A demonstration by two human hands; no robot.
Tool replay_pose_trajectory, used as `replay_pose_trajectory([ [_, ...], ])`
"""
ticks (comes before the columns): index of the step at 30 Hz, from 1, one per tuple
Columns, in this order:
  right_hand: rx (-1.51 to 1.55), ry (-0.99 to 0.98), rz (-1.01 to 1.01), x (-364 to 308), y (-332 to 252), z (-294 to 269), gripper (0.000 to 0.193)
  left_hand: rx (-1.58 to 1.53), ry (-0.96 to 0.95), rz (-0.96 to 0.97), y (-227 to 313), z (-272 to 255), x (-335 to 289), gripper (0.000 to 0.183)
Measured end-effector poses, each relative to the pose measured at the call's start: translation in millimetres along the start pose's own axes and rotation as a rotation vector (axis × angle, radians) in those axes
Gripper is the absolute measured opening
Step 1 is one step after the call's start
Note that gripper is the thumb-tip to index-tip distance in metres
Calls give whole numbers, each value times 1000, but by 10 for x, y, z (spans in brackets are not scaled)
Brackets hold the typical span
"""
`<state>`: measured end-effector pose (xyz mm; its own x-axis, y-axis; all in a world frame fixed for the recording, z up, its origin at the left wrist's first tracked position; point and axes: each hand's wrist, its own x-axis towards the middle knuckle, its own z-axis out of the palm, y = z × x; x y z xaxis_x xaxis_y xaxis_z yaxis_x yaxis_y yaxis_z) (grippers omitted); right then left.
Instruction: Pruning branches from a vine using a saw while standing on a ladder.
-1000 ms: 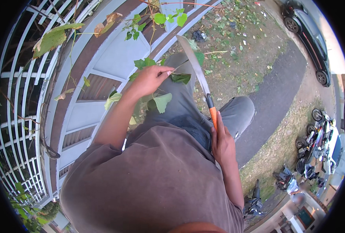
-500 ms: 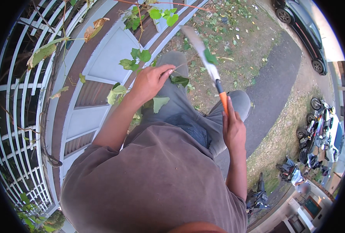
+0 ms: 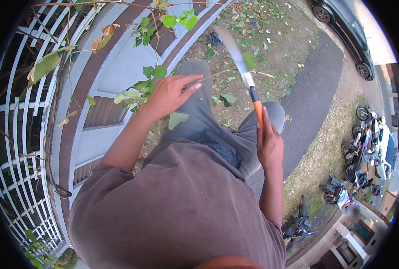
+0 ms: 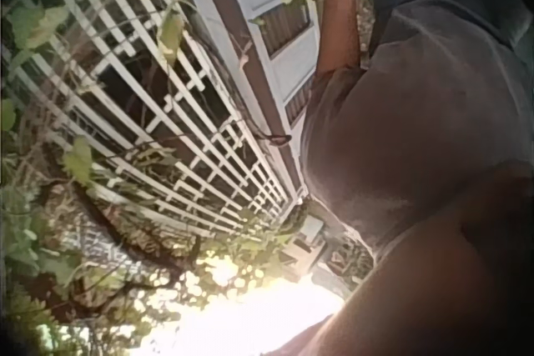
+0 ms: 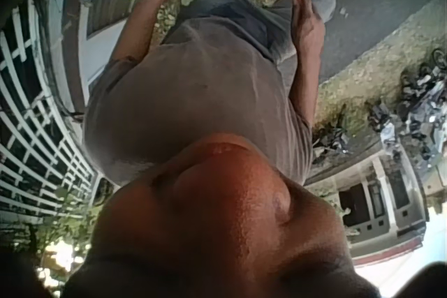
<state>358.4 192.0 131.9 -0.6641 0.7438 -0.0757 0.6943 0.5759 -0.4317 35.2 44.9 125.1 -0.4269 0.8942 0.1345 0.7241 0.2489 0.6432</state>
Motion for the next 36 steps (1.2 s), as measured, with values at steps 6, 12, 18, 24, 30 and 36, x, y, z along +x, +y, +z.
replay_pose_trajectory([
  [6,186,-18,-86,-53,-262,79,59,-120,-21,-149,40,90,22,24],
  [12,163,-46,-116,-25,-377,127,57,145,130,87,60,225,9,18],
  [18,166,-84,39,-95,-343,6,54,189,226,238,49,191,59,17],
  [24,259,-64,-83,-115,-247,20,57,237,244,341,28,116,34,20],
  [30,199,-22,-37,-138,-343,175,58,183,266,346,34,213,43,20],
  [36,197,-24,-88,-101,-262,112,59,239,258,378,25,131,-8,21],
])
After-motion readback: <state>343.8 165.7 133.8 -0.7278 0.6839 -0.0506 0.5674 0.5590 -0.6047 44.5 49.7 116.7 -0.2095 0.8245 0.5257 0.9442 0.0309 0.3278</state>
